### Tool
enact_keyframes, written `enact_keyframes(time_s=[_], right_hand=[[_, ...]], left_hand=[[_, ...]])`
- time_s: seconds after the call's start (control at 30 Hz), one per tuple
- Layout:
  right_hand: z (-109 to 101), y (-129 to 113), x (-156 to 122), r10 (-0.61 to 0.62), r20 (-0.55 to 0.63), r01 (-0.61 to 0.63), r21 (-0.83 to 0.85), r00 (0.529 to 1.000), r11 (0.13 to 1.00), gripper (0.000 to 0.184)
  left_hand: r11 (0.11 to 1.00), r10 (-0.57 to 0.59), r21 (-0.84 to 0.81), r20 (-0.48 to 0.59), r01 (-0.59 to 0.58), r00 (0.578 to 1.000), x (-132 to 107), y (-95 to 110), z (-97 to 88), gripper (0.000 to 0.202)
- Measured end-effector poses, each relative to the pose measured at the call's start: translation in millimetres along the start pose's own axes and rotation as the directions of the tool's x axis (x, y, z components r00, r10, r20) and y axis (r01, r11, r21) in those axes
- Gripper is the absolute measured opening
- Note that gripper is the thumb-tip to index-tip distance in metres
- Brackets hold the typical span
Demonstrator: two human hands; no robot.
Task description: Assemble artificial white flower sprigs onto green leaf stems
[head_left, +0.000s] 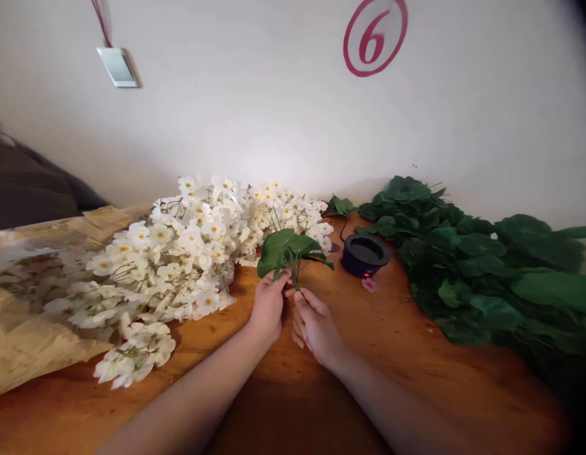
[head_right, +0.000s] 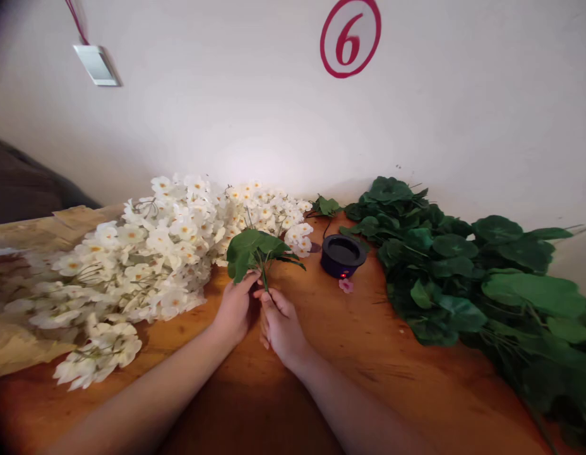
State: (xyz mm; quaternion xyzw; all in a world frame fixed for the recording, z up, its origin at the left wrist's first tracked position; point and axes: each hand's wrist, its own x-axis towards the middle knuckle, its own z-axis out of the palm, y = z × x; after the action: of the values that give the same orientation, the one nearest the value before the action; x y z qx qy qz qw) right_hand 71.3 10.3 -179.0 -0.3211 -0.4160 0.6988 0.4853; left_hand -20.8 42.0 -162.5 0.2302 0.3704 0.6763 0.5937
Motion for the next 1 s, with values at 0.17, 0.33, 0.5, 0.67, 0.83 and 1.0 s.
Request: enact_keyframes(time_s=[0.17, 0.33, 0.5, 0.67, 0.83, 1.0], right_hand=[[-4, 2, 0, 0.003, 0.01, -0.003, 0.033, 1.0, 0.999, 0.03], [-2, 3, 0, 0.003, -0.015, -0.003, 0.004, 1.0, 1.0, 0.031], [0, 5, -1, -0.014, -0.044, 0.01, -0.107, 0.999, 0.994, 0.035], [-2, 7, -3, -0.012, -0.029, 0.007, -0.173, 1.0, 0.985, 0.035], [-2, 5, -3, -0.008, -0.012, 0.006, -0.169, 1.0, 0.986, 0.037], [-1, 4, -2, -0.01, 0.005, 0.011, -0.172, 1.0, 0.985, 0.038]], left_hand=[[1.0, -0.028, 0.006, 0.047, 0.028, 0.999, 2, 1, 1.2, 0.027], [1.0, -0.015, -0.012, -0.027, 0.015, 1.0, 2, -4, 0.2, 0.023], [0.991, -0.098, -0.091, -0.022, 0.096, 0.995, 0, -2, -0.2, 0.013], [0.941, -0.274, -0.227, -0.067, 0.253, 0.959, 1, 6, 0.4, 0.012], [0.912, -0.343, -0.268, -0.086, 0.309, 0.936, 1, 10, 2.8, 0.012], [0.903, -0.367, -0.269, -0.073, 0.336, 0.927, -1, 13, 5.6, 0.011]])
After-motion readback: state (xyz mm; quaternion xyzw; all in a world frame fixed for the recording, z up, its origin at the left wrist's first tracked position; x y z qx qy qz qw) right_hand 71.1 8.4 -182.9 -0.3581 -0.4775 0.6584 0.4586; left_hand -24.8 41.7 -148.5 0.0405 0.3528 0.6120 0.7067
